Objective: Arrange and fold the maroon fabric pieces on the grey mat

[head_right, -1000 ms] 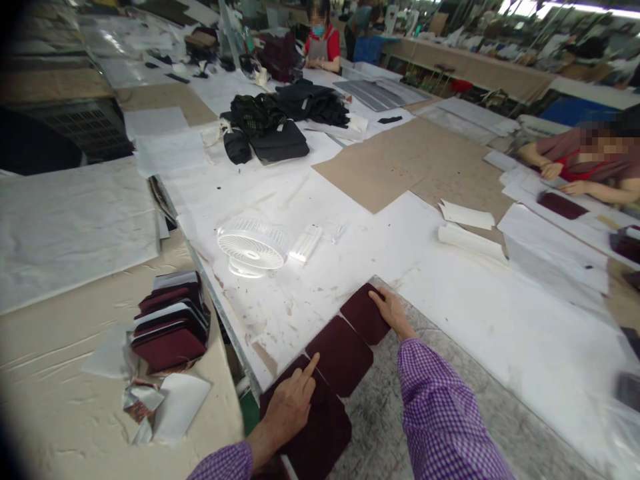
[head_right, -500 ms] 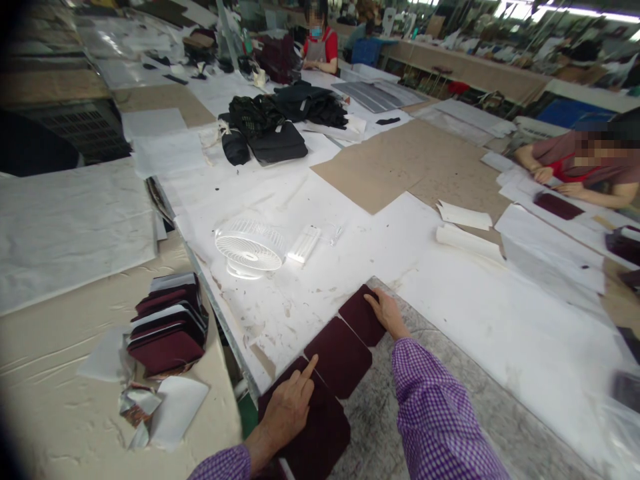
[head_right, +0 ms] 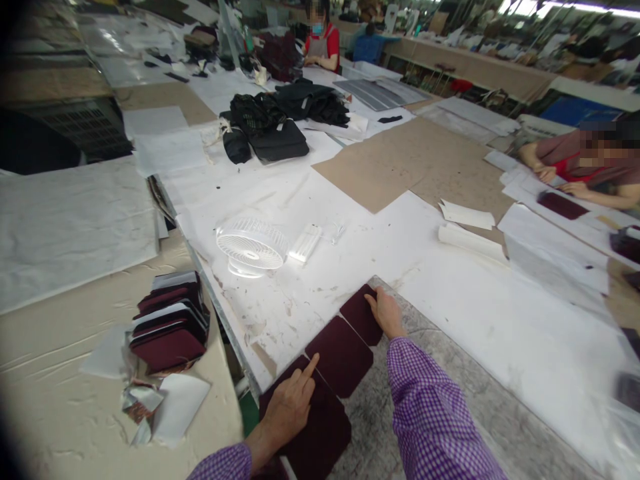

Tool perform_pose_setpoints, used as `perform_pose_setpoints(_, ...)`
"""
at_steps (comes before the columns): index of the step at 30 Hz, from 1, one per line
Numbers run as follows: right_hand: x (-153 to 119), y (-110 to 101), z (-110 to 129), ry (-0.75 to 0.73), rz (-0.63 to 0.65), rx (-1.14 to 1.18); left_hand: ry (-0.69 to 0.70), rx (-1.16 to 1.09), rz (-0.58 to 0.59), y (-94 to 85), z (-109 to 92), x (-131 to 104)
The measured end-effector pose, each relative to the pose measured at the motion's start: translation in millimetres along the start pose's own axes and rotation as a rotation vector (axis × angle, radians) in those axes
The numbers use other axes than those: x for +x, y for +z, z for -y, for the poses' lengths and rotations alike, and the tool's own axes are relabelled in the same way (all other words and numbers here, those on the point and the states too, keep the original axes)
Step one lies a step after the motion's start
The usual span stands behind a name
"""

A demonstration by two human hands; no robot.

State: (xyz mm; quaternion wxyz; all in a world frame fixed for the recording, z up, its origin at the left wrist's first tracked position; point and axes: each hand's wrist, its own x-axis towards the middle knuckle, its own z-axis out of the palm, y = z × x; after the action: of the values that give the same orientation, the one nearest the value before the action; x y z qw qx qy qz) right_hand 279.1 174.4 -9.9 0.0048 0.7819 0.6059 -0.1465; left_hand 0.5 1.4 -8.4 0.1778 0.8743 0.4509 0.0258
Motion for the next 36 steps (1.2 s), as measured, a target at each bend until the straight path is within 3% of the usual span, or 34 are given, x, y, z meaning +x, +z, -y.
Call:
perform_pose_setpoints(6,2.2,2.4,-1.3,0.033,-0.003,-0.026,-0.001,0.009,0.014,-3.3,-1.6,-0.4)
perform_pose_setpoints(14,15.9,6.8,-13.2,-0.036,0.008,0.005,0.001,-0.004,0.013,-9.2,-0.8,2.5)
perform_pose_setpoints(30,8.5,1.7,-9.1,-0.042,-0.015,-0.013,-0.001,-0.013,0.027,-7.6,-0.1,1.8)
perform_pose_setpoints(36,-2.7,-0.3,-4.5,-0.067,-0.098,-0.032,-0.006,-0.012,0.027,-8.0,-0.1,1.2)
